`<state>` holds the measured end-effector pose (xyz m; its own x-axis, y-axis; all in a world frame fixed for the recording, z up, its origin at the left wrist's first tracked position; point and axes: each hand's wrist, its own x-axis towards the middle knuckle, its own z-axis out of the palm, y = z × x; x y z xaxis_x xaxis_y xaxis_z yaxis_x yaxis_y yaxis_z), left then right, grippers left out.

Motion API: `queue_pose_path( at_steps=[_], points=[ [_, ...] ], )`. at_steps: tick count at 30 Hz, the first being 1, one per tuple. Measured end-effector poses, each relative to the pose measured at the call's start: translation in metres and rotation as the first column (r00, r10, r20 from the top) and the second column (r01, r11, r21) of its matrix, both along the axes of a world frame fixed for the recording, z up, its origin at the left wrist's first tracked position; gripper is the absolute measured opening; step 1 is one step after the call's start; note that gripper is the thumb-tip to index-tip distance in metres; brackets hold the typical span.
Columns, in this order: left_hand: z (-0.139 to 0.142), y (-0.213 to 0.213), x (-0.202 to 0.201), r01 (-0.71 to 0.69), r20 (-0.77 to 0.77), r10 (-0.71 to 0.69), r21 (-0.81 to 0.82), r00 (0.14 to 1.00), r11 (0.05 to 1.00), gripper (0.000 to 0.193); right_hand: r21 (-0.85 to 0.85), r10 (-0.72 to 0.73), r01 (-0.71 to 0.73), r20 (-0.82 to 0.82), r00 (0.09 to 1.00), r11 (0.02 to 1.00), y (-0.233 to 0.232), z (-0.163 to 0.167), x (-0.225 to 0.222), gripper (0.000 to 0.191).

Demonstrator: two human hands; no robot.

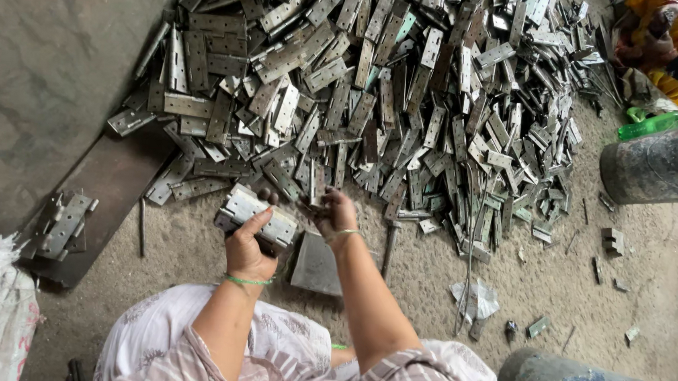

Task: The person sits on the floor and repeatedly picks up metal hinge components, aligns them on a metal block, and uses a hammer to drive pins into the hinges. The person then places the assembled hinges into a nearby bucket.

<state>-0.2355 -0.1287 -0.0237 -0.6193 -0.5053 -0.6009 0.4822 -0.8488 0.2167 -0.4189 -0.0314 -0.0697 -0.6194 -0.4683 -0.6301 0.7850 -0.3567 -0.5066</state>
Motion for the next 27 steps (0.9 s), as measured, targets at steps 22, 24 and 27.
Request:
queue_pose_path(
  at_steps=[22,24,27],
  points=[
    [-0.001,0.063,0.064,0.094,-0.044,-0.104,-0.191,0.994,0.977,0.033,0.25,0.143,-0.079,-0.247,0.958,0.965,0.233,0.018,0.118,0.032],
    [0.001,0.068,0.068,0.117,-0.054,-0.131,-0.202,0.99,0.972,0.033,0.28,0.12,-0.056,-0.219,0.968,0.958,0.235,0.026,0.12,0.031],
    [0.006,0.073,0.072,0.153,-0.093,-0.174,-0.2,0.98,0.968,0.038,0.592,0.206,-0.072,-0.163,0.965,0.803,0.239,0.022,0.125,0.031]
  ],
)
